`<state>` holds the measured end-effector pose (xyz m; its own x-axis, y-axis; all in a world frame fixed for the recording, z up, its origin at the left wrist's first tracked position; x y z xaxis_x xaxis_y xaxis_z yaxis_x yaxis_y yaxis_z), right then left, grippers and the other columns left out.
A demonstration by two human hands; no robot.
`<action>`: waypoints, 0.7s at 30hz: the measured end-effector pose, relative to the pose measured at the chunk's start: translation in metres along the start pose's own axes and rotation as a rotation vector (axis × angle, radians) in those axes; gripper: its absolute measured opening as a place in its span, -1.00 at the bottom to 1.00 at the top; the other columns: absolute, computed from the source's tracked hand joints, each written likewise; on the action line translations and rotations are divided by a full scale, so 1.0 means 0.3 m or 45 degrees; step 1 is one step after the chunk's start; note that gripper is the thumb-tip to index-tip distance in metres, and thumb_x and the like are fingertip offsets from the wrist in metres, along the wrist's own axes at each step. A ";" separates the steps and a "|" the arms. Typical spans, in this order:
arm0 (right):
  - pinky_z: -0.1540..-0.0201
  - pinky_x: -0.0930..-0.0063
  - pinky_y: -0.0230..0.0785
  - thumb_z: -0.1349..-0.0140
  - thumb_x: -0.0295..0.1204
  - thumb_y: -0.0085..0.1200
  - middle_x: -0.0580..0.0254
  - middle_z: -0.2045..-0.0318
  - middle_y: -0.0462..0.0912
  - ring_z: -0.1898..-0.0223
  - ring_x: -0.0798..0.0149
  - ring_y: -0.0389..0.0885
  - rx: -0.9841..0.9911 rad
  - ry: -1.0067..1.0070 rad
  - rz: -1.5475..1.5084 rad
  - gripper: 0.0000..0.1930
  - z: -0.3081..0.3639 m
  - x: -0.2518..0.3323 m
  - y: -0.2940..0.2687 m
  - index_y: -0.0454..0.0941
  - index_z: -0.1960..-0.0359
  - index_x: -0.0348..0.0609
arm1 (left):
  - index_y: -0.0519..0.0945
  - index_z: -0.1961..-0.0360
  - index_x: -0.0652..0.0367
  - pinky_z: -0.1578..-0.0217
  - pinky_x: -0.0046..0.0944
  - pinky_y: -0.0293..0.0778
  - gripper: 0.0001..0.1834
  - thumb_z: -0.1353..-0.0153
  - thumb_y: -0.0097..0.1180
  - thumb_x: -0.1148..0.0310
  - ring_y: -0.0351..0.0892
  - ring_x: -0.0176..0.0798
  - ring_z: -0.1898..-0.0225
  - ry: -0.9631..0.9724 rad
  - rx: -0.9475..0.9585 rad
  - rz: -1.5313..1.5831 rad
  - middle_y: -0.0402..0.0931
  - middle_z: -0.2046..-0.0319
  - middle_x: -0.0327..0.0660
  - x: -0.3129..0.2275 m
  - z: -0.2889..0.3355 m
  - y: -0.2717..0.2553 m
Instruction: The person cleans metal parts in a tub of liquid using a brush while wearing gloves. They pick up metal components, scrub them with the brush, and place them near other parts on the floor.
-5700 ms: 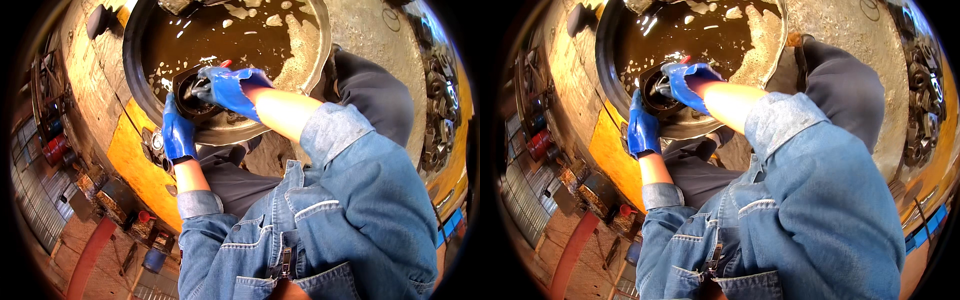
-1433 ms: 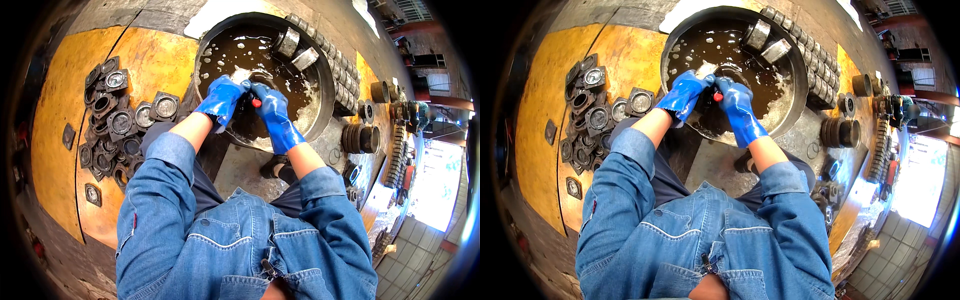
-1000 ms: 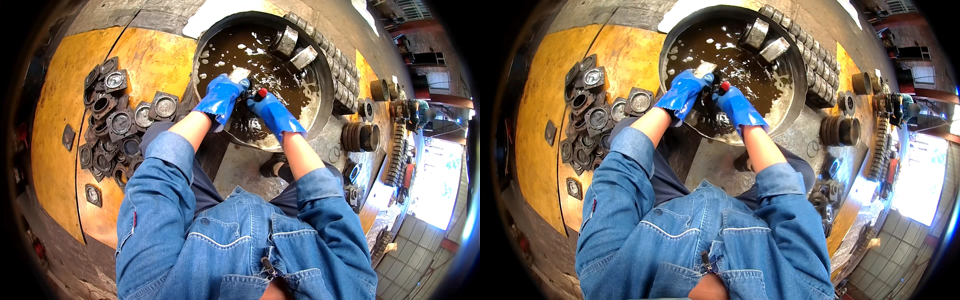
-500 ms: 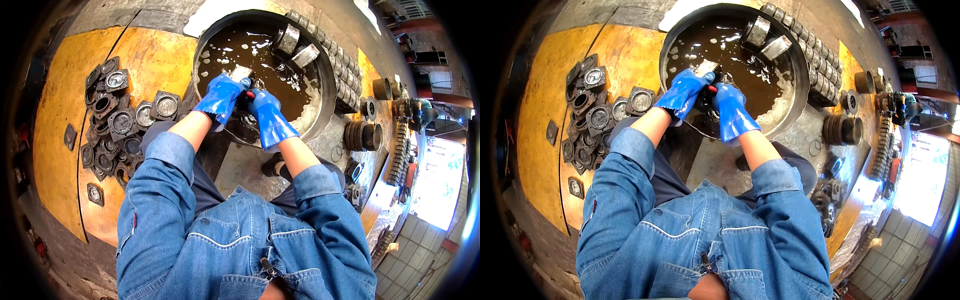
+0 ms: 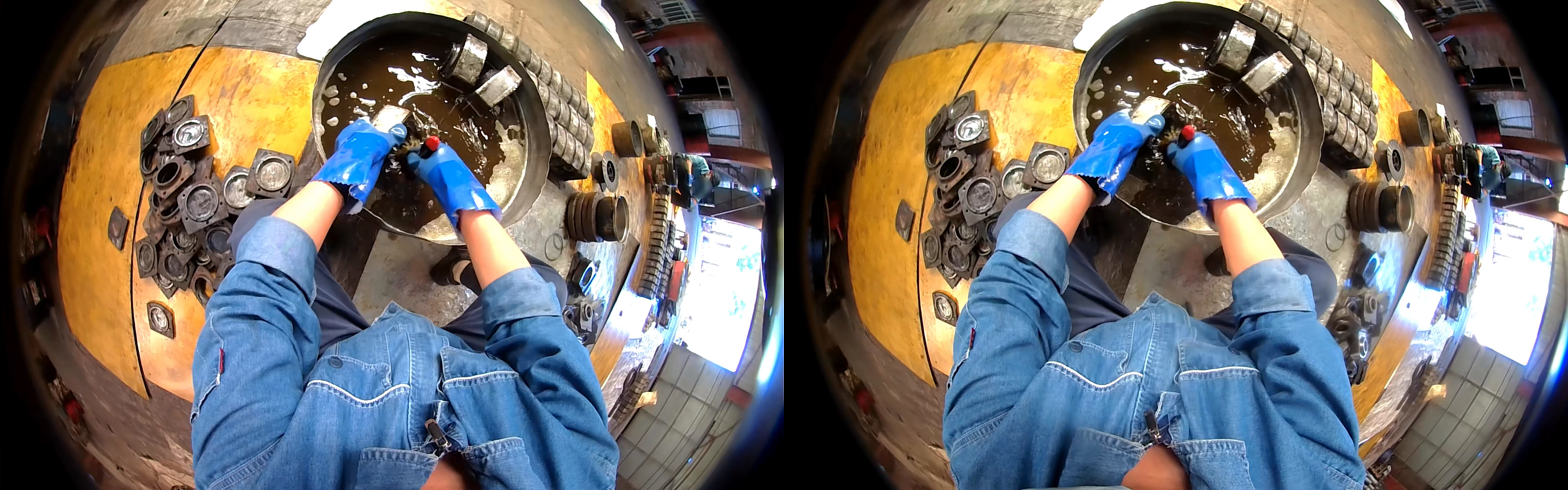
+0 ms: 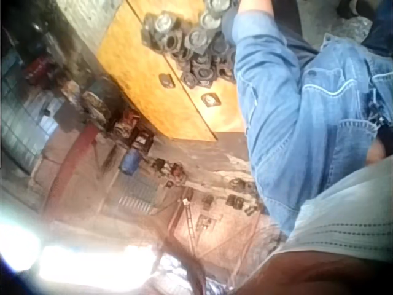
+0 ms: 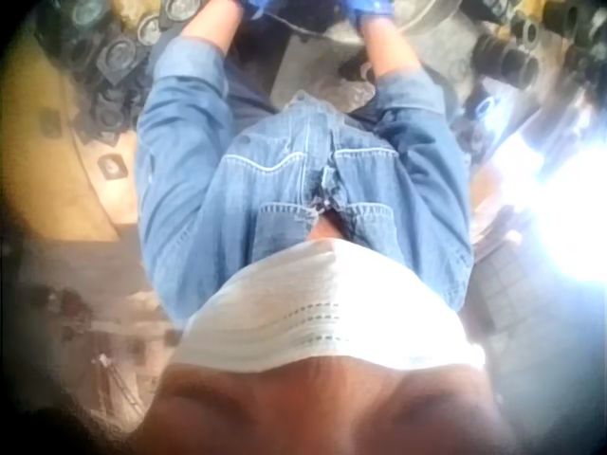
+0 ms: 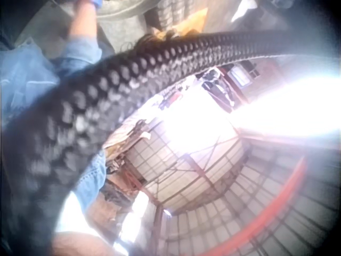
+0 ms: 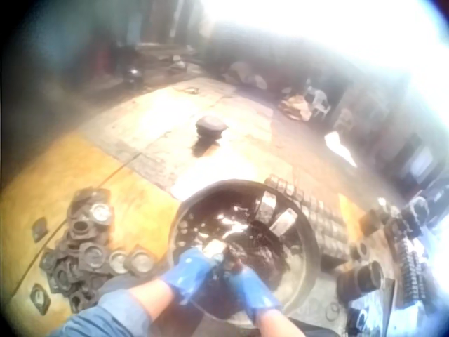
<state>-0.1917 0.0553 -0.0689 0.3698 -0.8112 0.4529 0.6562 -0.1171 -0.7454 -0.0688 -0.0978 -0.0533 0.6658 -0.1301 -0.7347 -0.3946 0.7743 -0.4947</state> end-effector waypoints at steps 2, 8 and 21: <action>-0.02 0.29 0.55 -0.21 -0.16 0.35 -0.02 0.14 0.79 0.08 0.08 0.75 0.101 0.090 -0.168 -0.59 0.075 0.009 -0.011 0.72 0.01 -0.16 | 0.65 -0.17 0.34 -0.13 -0.08 0.53 -0.20 -0.17 0.38 -0.17 0.68 0.12 -0.13 -0.043 0.071 0.015 0.69 -0.05 0.18 0.002 0.019 -0.019; 0.31 0.40 0.61 -0.25 -0.33 0.40 0.18 0.29 0.78 0.40 0.32 0.72 0.252 0.357 -0.861 -0.64 -0.023 -0.267 0.001 0.69 0.00 -0.27 | 0.64 -0.17 0.33 -0.11 -0.13 0.53 -0.21 -0.14 0.41 -0.14 0.70 0.02 -0.10 0.096 0.108 0.211 0.70 -0.05 0.13 0.003 -0.051 0.051; 0.37 0.53 0.64 -0.36 -0.40 0.22 0.18 0.29 0.70 0.41 0.32 0.71 -0.126 0.481 -1.577 -0.82 0.102 -0.244 0.125 0.62 0.15 -0.26 | 0.41 -0.41 0.28 -0.29 -0.02 0.49 0.13 0.07 0.52 -0.22 0.57 0.15 -0.28 -0.045 0.013 -0.415 0.53 -0.27 0.18 0.006 -0.015 0.050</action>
<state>-0.1739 0.1279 -0.1149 -0.6618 -0.2417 0.7096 0.3689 -0.9291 0.0275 -0.0763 -0.0893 -0.0642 0.7779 -0.3507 -0.5214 -0.1506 0.7015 -0.6965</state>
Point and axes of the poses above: each hand's wrist, its own z-axis away from the middle knuckle, its own y-axis out of the palm, x = y × z, the point moved 8 cm from there along -z, towards the middle knuckle
